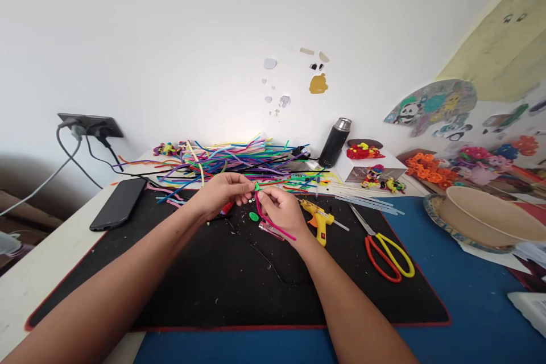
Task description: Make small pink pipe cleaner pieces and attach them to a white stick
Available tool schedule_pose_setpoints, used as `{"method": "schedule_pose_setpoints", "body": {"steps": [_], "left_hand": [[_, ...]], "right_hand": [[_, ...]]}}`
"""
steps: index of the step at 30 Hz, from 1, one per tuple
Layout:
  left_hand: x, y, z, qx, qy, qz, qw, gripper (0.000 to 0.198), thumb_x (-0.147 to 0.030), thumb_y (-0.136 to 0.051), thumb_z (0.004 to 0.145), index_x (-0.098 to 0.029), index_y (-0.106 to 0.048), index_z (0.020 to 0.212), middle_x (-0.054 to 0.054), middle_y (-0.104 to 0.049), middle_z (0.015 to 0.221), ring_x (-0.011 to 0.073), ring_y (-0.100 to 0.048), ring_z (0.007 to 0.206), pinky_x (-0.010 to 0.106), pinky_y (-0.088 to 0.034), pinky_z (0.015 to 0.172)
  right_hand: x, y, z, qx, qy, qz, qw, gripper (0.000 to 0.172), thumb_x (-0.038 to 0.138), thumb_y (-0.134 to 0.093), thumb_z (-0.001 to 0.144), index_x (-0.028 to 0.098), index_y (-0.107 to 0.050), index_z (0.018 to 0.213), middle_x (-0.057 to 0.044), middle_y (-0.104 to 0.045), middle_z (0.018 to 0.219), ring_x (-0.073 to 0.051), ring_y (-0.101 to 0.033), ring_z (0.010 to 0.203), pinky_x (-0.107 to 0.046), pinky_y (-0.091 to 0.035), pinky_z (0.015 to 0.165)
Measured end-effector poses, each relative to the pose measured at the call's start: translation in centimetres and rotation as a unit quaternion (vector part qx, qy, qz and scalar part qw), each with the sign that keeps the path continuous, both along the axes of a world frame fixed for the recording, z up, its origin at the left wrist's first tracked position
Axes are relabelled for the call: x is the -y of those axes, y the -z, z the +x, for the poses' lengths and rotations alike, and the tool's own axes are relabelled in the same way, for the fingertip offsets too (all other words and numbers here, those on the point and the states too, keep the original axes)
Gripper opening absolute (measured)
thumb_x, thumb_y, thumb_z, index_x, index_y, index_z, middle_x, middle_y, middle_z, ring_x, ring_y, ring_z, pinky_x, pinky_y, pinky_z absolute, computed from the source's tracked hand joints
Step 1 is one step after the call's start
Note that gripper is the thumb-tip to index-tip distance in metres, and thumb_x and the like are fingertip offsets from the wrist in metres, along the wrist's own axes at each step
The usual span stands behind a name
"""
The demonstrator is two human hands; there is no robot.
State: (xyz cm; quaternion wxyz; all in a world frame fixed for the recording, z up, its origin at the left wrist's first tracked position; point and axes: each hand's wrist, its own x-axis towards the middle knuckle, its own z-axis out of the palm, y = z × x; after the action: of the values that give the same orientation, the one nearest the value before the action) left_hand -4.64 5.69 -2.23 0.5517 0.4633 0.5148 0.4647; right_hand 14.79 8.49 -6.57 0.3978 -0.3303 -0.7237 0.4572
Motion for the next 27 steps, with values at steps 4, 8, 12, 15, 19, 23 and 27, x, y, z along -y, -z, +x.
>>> {"method": "schedule_pose_setpoints", "body": {"steps": [4,8,12,15,19,23,27], "left_hand": [[-0.6,0.3,-0.8,0.083,-0.052,-0.008,0.995,0.034,-0.033,-0.096,0.058,-0.013,-0.070,0.066,0.003,-0.068,0.062,0.0096,-0.058,0.054,0.019,-0.045,0.051],[-1.0,0.6,-1.3,0.125,-0.075,-0.016,0.989,0.027,-0.025,-0.094,0.061,-0.012,-0.071,0.069,0.002,-0.067,0.061,0.0093,-0.059,0.054,0.018,-0.046,0.050],[-1.2,1.0,-1.4,0.125,-0.077,-0.018,0.989,0.024,-0.022,-0.093,0.064,-0.012,-0.071,0.067,0.004,-0.068,0.061,0.0098,-0.060,0.053,0.018,-0.047,0.048],[-1.4,1.4,-1.4,0.128,-0.080,-0.019,0.988,0.024,-0.021,-0.092,0.064,-0.012,-0.071,0.068,0.004,-0.068,0.062,0.0095,-0.060,0.053,0.018,-0.048,0.049],[-1.6,1.9,-1.4,0.135,-0.087,-0.020,0.987,0.021,-0.020,-0.091,0.067,-0.011,-0.072,0.070,0.004,-0.068,0.063,0.0093,-0.061,0.054,0.017,-0.049,0.049],[-1.6,2.2,-1.5,0.137,-0.095,-0.021,0.986,0.020,-0.019,-0.091,0.068,-0.011,-0.073,0.072,0.005,-0.069,0.065,0.0096,-0.061,0.055,0.017,-0.050,0.050],[-1.7,2.4,-1.5,0.130,-0.103,-0.018,0.986,0.022,-0.021,-0.093,0.067,-0.011,-0.074,0.073,0.006,-0.072,0.069,0.0099,-0.063,0.058,0.018,-0.053,0.055]], "right_hand": [[0.1,0.2,0.0,0.003,-0.010,-0.076,0.997,0.024,0.038,-0.058,0.096,0.021,-0.071,0.107,0.002,-0.063,0.067,-0.012,-0.055,0.044,-0.024,-0.044,0.046],[0.4,0.4,0.0,0.050,-0.006,-0.038,0.998,0.036,0.031,-0.064,0.093,0.027,-0.068,0.129,0.002,-0.070,0.077,-0.012,-0.060,0.047,-0.023,-0.047,0.049],[0.4,0.3,0.1,0.054,0.014,0.015,0.998,0.038,0.035,-0.067,0.093,0.028,-0.069,0.130,0.000,-0.073,0.084,-0.013,-0.063,0.051,-0.024,-0.048,0.050],[0.2,0.1,0.2,0.040,0.028,0.011,0.999,0.029,0.036,-0.063,0.096,0.026,-0.071,0.121,-0.001,-0.074,0.081,-0.013,-0.064,0.049,-0.025,-0.049,0.051],[0.2,0.1,0.2,0.046,0.017,-0.005,0.999,0.019,0.033,-0.064,0.095,0.024,-0.072,0.110,-0.001,-0.077,0.082,-0.014,-0.067,0.049,-0.025,-0.049,0.052],[0.3,-0.2,0.2,0.085,0.011,0.026,0.996,0.016,0.029,-0.064,0.096,0.025,-0.074,0.108,-0.001,-0.080,0.089,-0.015,-0.073,0.056,-0.026,-0.052,0.060],[0.3,-0.6,0.5,0.152,0.022,0.082,0.985,0.020,0.028,-0.062,0.099,0.026,-0.077,0.113,0.001,-0.080,0.080,-0.017,-0.076,0.063,-0.028,-0.054,0.071]]}}
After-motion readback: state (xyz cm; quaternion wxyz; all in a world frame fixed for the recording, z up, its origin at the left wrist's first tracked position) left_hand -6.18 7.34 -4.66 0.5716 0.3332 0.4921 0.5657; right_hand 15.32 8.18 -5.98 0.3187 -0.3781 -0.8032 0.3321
